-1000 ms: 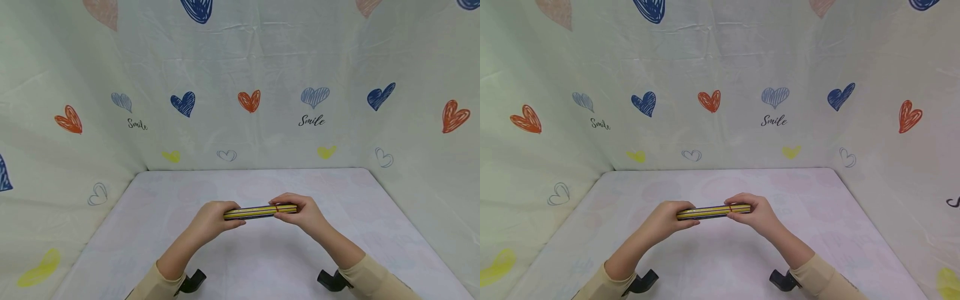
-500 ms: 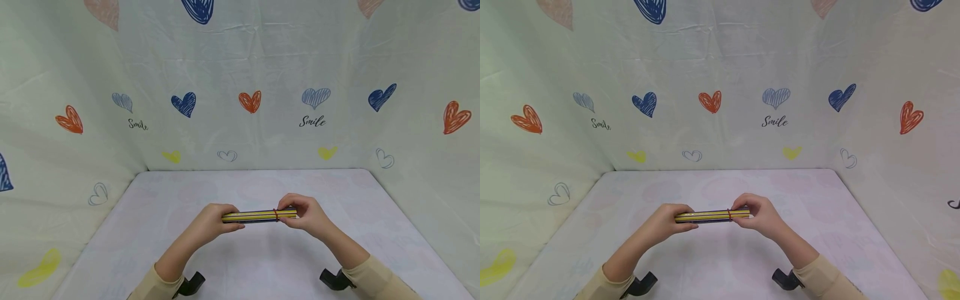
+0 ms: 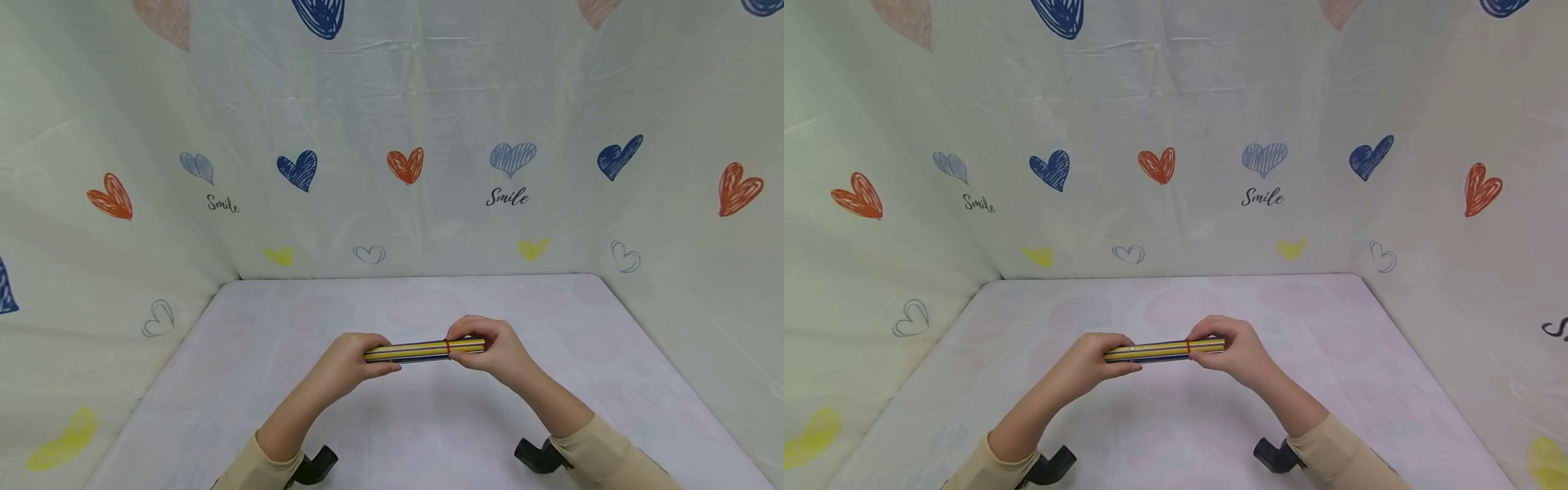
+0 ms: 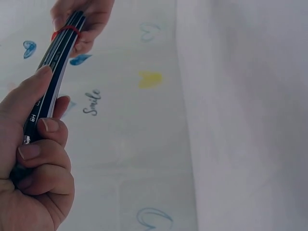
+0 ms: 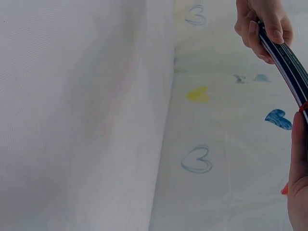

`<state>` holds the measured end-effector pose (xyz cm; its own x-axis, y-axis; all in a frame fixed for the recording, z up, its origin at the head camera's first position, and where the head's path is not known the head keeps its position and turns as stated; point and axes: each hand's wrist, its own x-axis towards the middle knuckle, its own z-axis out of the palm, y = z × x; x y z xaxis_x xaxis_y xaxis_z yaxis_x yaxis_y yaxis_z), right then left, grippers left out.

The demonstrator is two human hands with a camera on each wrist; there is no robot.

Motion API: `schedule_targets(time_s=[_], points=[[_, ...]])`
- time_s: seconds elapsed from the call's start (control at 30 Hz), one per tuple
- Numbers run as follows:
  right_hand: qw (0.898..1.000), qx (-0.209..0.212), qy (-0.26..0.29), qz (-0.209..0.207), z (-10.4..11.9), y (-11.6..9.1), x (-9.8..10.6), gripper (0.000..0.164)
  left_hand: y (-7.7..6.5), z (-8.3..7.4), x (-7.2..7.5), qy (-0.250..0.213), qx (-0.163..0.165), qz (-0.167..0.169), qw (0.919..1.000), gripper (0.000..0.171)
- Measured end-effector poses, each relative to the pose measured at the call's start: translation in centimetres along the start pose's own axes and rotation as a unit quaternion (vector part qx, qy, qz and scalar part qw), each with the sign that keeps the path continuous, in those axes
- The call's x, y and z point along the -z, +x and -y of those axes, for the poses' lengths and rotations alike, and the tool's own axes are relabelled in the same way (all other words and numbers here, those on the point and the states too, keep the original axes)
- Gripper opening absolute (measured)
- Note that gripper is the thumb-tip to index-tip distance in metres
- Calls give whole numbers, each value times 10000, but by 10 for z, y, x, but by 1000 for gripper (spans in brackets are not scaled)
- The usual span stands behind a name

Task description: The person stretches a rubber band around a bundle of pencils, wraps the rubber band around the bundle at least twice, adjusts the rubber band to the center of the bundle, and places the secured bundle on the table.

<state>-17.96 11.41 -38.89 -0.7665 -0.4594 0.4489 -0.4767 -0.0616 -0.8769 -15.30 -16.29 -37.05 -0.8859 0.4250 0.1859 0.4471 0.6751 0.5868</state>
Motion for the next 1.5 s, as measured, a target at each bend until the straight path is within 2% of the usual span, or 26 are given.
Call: schedule_targets(time_s=[0.3,0.7,0.77,0.87,1.0,1.13,1.23,1.3,1.4,1.5], points=[[9999,-74,115,-32,3,4,-9,21,1,-3,-2,-127,-102,-93,9998,20],[9981,-611,9,21,0,2,-14,26,-1,-4,-8,48,-143,-29,9999,18],[9983,-565,-71,138,0,1,-12,28,-1,-2,-8,-24,-105,-22,9999,18],[9989,-274,-108,369,0,2,-7,27,-1,1,-8,-120,-50,-12,9999,20],[9976,-153,-74,673,3,6,1,22,-2,4,-6,-24,-84,-50,9999,19],[9933,-752,-129,873,10,10,5,19,-4,4,-4,185,-105,-42,9998,18],[9856,-1312,-248,1038,13,14,2,17,-5,4,-4,315,-170,-13,9994,18],[9806,-1528,-308,1184,13,16,0,16,-6,3,-4,394,-272,-9,9989,18],[9779,-1588,-325,1320,12,16,-3,19,-7,1,-4,482,-443,-22,9979,18],[9797,-1503,-338,1284,11,16,-6,21,-7,-1,-3,607,-593,-93,9963,18]])
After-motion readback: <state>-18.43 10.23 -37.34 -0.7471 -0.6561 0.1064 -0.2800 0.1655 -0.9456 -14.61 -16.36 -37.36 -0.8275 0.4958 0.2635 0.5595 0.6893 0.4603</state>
